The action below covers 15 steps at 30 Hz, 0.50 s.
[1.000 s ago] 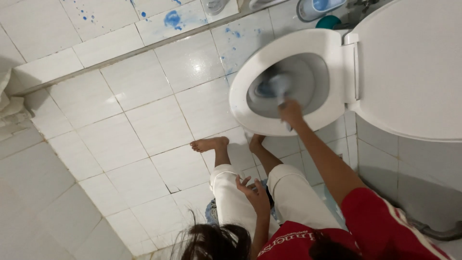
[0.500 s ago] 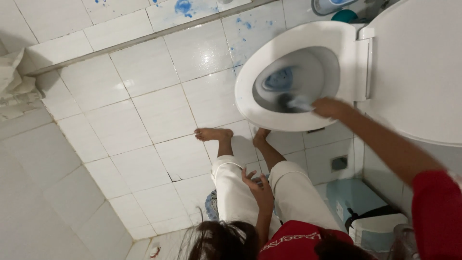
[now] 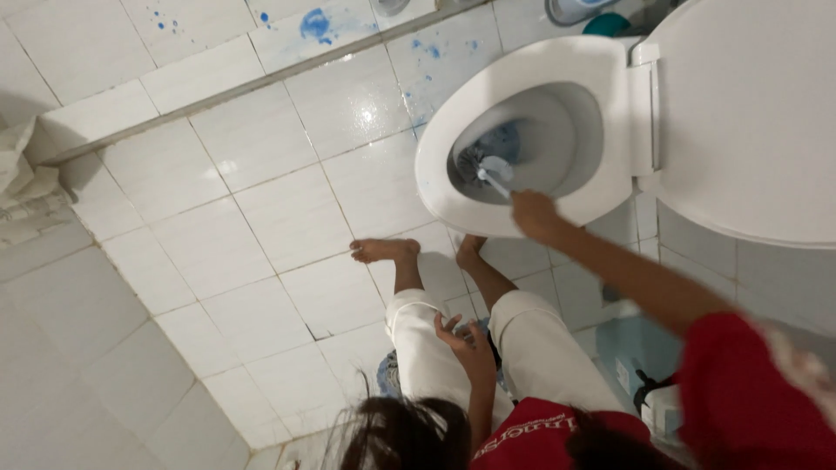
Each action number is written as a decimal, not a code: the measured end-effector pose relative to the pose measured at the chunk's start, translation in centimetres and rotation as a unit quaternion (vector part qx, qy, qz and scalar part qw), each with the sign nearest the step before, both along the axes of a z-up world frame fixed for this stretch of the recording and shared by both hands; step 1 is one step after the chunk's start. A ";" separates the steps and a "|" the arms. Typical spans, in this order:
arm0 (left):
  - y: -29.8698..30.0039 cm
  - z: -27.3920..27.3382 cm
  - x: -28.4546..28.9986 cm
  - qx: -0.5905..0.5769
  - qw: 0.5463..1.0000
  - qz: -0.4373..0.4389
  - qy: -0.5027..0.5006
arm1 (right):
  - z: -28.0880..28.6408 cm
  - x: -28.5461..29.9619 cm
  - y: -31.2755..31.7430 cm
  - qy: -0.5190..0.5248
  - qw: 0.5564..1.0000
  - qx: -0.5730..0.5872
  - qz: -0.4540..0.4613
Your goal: The person pours blue cleaning liquid into the toilet bowl and scrubs the interior with a toilet brush. They then use a handheld bidet sprayer to rinse the bowl and the toilet seat before closing the lid.
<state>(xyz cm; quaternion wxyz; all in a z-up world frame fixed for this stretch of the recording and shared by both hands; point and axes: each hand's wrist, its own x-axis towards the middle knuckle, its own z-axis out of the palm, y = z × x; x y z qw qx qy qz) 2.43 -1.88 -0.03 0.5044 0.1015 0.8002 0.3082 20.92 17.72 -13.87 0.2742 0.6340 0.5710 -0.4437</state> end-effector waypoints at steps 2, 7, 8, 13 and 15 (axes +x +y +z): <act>-0.2 0.4 -0.1 -0.004 1.000 0.003 0.003 | 1.6 3.0 0.8 -0.037 0.996 -0.029 0.069; -0.2 0.0 -0.2 0.011 1.000 0.004 0.010 | 1.1 10.1 6.7 -0.194 0.959 -0.039 0.202; 0.1 0.0 -0.4 0.008 1.000 -0.002 0.012 | 2.2 9.8 8.8 -0.190 0.969 -0.009 0.158; 0.3 0.3 -0.2 0.013 1.000 -0.002 0.018 | 1.1 4.3 8.9 -0.093 0.988 0.123 -0.024; 0.4 0.7 -0.2 -0.003 1.000 0.006 -0.007 | -0.1 0.8 4.5 0.025 0.999 0.033 0.034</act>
